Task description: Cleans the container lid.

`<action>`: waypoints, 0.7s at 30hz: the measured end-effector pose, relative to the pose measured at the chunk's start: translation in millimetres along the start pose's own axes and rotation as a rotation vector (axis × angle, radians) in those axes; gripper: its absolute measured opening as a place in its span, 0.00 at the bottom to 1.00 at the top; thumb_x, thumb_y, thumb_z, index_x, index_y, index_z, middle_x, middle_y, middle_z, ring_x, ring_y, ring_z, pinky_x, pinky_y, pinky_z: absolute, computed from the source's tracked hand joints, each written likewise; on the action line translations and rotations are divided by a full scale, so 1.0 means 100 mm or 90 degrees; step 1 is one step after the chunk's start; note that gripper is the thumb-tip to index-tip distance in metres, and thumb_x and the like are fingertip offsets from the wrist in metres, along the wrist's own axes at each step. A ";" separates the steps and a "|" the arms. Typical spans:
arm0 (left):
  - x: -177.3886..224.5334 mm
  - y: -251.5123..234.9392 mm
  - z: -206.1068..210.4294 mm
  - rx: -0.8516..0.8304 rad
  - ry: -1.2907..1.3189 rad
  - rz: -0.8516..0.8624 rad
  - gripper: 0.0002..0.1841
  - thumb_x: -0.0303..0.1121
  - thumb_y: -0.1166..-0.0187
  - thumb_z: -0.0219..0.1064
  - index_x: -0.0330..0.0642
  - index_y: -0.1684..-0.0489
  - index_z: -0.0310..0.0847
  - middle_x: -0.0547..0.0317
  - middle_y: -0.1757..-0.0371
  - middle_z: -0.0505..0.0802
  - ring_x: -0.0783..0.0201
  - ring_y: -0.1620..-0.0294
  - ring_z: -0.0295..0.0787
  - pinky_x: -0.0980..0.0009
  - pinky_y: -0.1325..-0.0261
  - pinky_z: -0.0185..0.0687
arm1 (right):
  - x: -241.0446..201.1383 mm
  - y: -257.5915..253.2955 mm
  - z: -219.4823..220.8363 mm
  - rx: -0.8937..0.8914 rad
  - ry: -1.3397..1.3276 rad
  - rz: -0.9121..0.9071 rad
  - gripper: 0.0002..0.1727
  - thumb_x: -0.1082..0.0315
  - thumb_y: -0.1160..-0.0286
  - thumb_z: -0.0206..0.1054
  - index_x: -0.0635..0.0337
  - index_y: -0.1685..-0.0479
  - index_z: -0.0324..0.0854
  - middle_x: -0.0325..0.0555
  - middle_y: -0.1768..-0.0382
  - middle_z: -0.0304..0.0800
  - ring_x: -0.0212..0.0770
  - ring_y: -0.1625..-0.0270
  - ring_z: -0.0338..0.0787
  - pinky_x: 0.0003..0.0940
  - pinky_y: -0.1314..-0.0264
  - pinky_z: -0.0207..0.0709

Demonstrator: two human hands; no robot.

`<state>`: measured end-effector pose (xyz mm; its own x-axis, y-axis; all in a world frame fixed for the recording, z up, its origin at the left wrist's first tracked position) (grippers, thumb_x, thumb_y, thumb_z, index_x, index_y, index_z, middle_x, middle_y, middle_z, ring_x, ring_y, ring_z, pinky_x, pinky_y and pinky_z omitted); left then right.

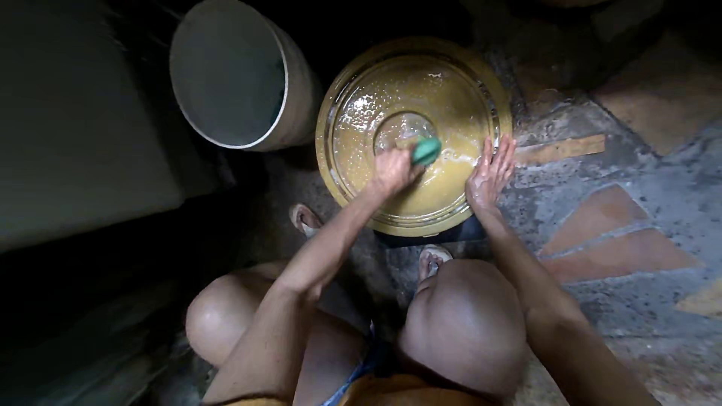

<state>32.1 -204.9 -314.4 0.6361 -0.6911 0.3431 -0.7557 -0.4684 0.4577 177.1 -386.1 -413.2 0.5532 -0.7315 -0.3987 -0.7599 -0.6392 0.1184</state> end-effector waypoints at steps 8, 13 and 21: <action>-0.57 -0.03 0.00 -0.134 -0.118 0.003 0.29 0.48 0.17 0.68 0.46 0.20 0.77 0.33 0.45 0.93 0.28 0.32 0.83 0.33 0.28 0.69 | 0.02 0.01 0.01 -0.010 -0.001 -0.001 0.40 0.74 0.17 0.48 0.53 0.03 0.43 0.60 0.04 0.26 0.62 0.03 0.31 0.68 0.08 0.41; -0.10 -0.28 0.33 -0.058 -0.044 0.072 0.30 0.48 0.15 0.66 0.41 0.18 0.74 0.33 0.46 0.93 0.30 0.35 0.85 0.36 0.28 0.72 | 0.03 -0.06 0.02 -0.006 0.004 0.012 0.41 0.78 0.22 0.51 0.55 0.04 0.46 0.62 0.04 0.29 0.64 0.03 0.34 0.67 0.08 0.42; -1.01 -0.29 -0.34 -0.106 -0.081 -0.060 0.31 0.52 0.20 0.70 0.43 0.23 0.78 0.25 0.42 0.89 0.25 0.35 0.83 0.30 0.34 0.74 | 0.07 -0.10 0.08 0.038 0.000 0.009 0.39 0.80 0.24 0.52 0.56 0.07 0.56 0.67 0.06 0.42 0.67 0.05 0.42 0.64 0.08 0.44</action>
<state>-4.7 -103.0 -333.9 0.6706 -0.7169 0.1907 -0.6506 -0.4448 0.6156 185.7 -382.6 -424.4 0.5425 -0.7397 -0.3981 -0.7863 -0.6140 0.0694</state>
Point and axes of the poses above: each hand's wrist, its own y-axis away from the middle knuckle, its own z-axis out of the palm, x = y × z, the point moved 3 cm from there along -y, towards the middle knuckle
